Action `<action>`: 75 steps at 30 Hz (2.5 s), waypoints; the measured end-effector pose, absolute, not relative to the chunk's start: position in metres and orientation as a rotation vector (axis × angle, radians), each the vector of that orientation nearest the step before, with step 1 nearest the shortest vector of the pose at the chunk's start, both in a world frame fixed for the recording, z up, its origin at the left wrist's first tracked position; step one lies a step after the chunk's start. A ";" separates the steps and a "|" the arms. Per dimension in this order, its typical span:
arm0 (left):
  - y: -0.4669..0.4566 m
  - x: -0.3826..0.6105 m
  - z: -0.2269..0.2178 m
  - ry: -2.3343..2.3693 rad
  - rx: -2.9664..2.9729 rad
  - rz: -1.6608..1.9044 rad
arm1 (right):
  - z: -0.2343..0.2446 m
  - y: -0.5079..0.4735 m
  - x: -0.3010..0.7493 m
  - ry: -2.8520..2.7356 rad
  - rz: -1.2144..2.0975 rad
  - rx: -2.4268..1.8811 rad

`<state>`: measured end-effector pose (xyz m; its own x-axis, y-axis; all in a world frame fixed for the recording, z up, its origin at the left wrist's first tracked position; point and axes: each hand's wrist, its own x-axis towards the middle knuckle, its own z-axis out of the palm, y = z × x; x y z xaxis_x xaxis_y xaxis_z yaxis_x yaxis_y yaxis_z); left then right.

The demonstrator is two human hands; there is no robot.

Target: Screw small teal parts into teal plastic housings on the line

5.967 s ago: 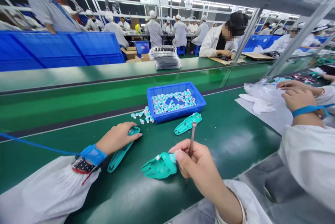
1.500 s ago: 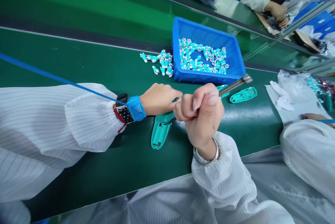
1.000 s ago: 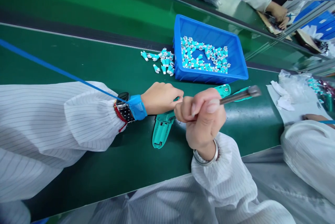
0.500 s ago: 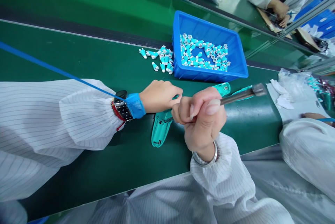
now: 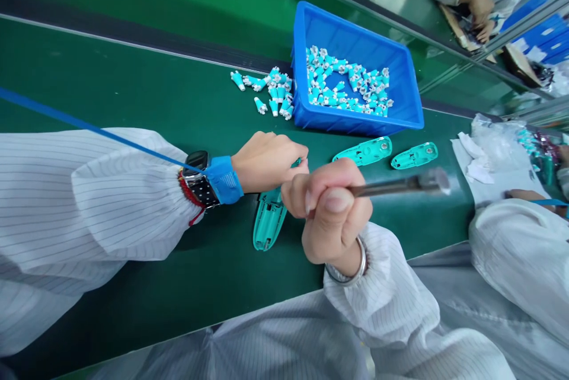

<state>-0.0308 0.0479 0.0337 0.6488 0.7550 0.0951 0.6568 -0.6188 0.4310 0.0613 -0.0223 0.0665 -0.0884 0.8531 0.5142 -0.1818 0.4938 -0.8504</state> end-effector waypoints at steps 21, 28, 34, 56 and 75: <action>0.048 -0.030 0.036 1.124 2.489 0.330 | 0.095 -0.080 0.071 -1.652 1.202 -1.045; 0.047 -0.031 0.037 1.115 2.494 0.355 | 0.064 -0.098 0.054 -2.356 1.237 -1.565; 0.049 -0.030 0.032 1.128 2.497 0.336 | 0.043 -0.107 0.045 -2.464 1.007 -1.567; 0.038 -0.026 0.028 1.104 2.726 0.384 | 0.047 -0.099 0.040 -2.251 1.224 -1.602; 0.044 -0.028 0.029 1.150 2.595 0.365 | 0.057 -0.083 0.087 -1.444 1.409 -1.878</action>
<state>-0.0282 0.0438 0.0292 0.6514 0.7499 0.1159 0.6795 -0.6444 0.3507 0.0867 -0.0833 0.0571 -0.0327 0.8798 -0.4742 0.4954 -0.3978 -0.7722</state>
